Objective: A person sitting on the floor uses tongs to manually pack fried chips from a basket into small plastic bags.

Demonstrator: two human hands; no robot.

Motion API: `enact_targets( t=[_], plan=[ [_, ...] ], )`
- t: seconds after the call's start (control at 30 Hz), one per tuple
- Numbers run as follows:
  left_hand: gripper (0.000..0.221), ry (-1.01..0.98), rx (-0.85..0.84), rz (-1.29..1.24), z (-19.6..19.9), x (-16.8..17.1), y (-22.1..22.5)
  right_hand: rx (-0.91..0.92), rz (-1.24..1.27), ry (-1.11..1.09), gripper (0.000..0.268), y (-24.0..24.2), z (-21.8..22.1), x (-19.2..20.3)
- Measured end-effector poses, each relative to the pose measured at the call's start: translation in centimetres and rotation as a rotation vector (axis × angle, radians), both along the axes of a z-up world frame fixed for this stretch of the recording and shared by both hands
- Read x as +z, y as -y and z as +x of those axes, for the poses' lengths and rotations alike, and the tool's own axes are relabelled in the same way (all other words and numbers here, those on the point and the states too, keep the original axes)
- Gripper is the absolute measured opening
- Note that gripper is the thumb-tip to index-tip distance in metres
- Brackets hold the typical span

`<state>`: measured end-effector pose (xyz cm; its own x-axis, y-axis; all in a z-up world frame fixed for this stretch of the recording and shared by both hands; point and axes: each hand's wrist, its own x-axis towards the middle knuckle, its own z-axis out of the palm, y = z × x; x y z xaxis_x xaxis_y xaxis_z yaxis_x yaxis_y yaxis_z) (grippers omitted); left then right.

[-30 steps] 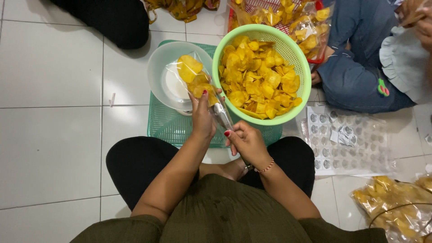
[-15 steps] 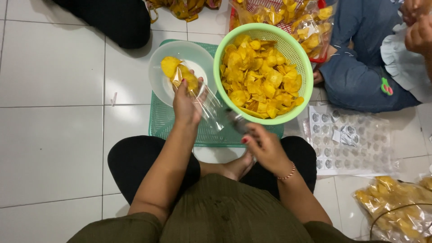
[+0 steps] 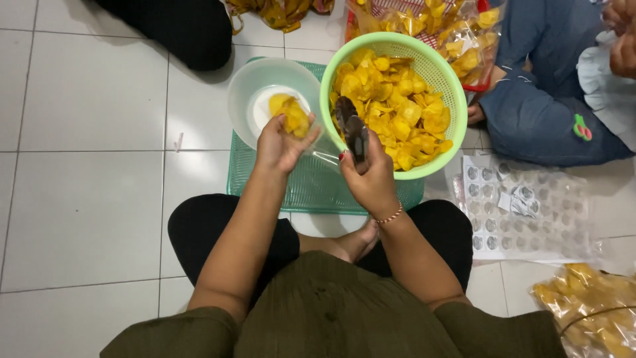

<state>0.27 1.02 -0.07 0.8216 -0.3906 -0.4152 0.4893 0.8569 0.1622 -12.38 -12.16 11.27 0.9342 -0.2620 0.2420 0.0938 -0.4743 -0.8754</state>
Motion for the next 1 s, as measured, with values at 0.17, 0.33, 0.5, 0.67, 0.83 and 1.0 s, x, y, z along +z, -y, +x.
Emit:
enact_targets(
  t=[0.17,0.33,0.5,0.67,0.83,1.0],
  plan=[
    [0.079,0.261,0.034,0.517,1.0,-3.4,-0.6,0.003,-0.009,0.012,0.026,-1.4,0.4,-0.6],
    [0.063,0.537,0.112,0.868,-2.9,4.0,-3.0,0.047,0.079,-0.051,0.021,-1.0,-0.5,-2.6],
    [0.046,0.668,0.310,0.941,-4.7,4.5,-6.1,-0.032,0.037,-0.083,0.009,2.3,-1.3,-3.3],
    [0.030,0.506,0.414,1.032,-5.7,3.7,-7.7,0.241,-0.339,0.038,0.039,3.7,-1.6,-1.1],
    [0.036,0.473,0.509,1.255,-5.1,-2.3,-10.2,0.481,-0.538,0.291,0.042,2.6,-1.4,-2.4],
    [0.036,0.483,0.583,1.432,-3.8,-8.4,-11.9,0.350,-0.641,0.524,0.025,0.4,0.3,-3.4]
  ],
)
